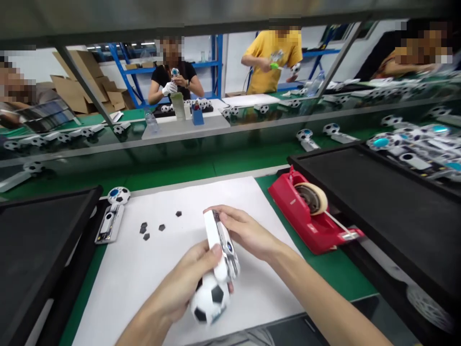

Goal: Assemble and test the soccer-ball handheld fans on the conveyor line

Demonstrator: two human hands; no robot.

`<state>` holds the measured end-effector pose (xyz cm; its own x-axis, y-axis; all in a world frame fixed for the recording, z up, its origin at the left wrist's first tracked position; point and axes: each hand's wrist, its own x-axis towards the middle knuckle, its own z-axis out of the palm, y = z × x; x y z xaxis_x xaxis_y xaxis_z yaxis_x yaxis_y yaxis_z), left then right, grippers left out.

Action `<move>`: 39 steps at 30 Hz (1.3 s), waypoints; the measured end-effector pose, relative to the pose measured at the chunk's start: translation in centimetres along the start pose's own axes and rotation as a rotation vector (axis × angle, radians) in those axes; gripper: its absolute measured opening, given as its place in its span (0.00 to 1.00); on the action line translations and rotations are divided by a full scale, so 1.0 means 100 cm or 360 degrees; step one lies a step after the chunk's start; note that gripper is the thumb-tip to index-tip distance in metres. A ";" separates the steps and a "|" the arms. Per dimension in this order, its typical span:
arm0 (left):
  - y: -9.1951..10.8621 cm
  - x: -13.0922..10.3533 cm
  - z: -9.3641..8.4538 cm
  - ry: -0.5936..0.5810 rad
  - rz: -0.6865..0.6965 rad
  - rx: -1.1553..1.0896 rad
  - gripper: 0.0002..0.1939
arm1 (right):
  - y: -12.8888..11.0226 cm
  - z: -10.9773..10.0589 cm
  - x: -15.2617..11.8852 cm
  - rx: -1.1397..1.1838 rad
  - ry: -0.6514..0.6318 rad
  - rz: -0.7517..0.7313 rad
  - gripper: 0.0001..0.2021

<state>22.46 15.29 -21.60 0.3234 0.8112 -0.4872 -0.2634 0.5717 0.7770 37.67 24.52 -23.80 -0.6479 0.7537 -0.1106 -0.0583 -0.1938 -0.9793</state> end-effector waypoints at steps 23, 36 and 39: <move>-0.053 -0.061 -0.050 0.0296 0.0255 0.0454 0.30 | 0.022 0.057 -0.072 -0.0910 -0.0199 -0.0170 0.09; -0.072 -0.087 -0.032 0.0407 -0.0022 0.0256 0.32 | 0.055 0.093 -0.088 -0.1677 0.0045 -0.0824 0.11; -0.088 -0.099 -0.023 0.0509 -0.0114 0.0056 0.30 | 0.070 0.100 -0.106 -0.1588 -0.0105 -0.0780 0.12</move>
<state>19.49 2.48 -24.49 0.0365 0.7698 -0.6372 -0.2166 0.6286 0.7469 36.53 8.82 -27.80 -0.7628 0.5699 0.3055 0.2989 0.7297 -0.6150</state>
